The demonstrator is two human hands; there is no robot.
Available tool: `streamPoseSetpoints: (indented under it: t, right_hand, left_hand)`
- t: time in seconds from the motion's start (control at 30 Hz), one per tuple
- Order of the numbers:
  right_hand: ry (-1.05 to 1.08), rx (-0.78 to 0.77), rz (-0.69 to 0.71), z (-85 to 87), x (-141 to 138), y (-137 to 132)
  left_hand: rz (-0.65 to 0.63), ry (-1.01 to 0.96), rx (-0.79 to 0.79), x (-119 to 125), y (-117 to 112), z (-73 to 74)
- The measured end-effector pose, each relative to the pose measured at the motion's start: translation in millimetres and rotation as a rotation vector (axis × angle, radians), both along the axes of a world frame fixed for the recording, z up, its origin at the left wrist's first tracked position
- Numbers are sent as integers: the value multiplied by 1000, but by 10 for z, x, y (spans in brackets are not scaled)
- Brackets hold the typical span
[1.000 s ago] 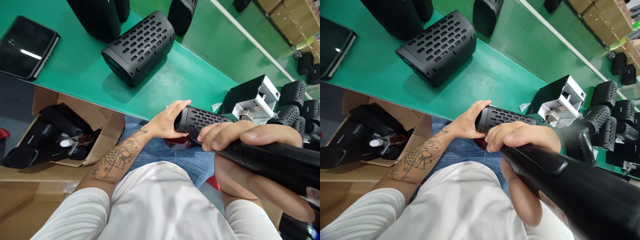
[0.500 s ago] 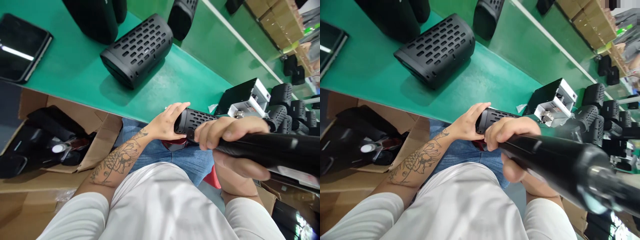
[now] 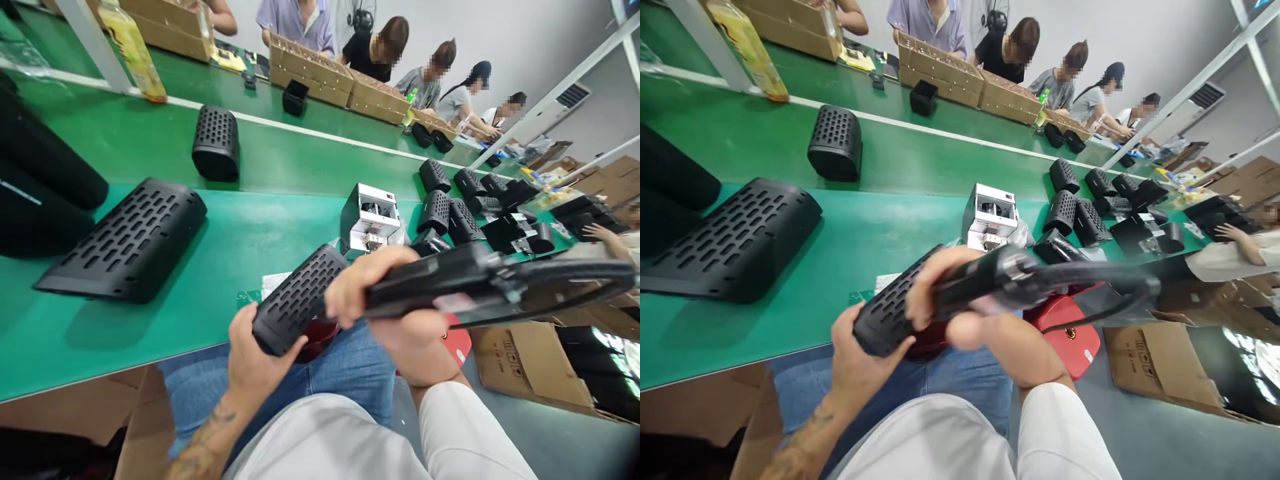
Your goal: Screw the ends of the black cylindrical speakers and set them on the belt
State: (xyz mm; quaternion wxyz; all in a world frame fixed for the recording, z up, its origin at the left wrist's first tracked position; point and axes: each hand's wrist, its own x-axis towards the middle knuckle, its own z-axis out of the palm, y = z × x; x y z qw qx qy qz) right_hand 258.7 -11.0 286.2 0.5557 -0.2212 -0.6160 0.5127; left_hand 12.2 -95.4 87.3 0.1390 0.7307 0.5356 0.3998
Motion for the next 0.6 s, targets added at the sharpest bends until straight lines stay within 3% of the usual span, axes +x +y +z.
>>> streamPoseSetpoints:
  t: [0.07,0.13,0.17,0.27,0.33,0.4,0.47,0.53,0.6]
  right_hand:
    - [108,165,-239,112,414,93]
    - [141,258,-500,121,779,302]
    - [129,265,-610,89,924,427]
    - [83,205,-780,-101,1195,761]
    - [73,171,-805,-246,1258,901]
    - [64,151,-815,-368,1264,972]
    - [39,135,-791,-460,1250,993]
    - [25,129,-745,-528,1236,988]
    - [29,134,-724,-579,1234,977]
  left_hand:
    - [71,120,40,27,-313,17]
    - [-20,173,-7,-109,-438,87]
    - [-85,170,-40,-226,-396,156]
    - [-173,195,-35,-546,124,508]
    - [-300,350,103,-539,637,809]
    - [-535,514,146,-314,1102,1076]
    - [-833,557,153,16,1435,1252]
    - [-1038,530,128,296,1627,1331]
    - [-1121,533,116,432,1696,1346]
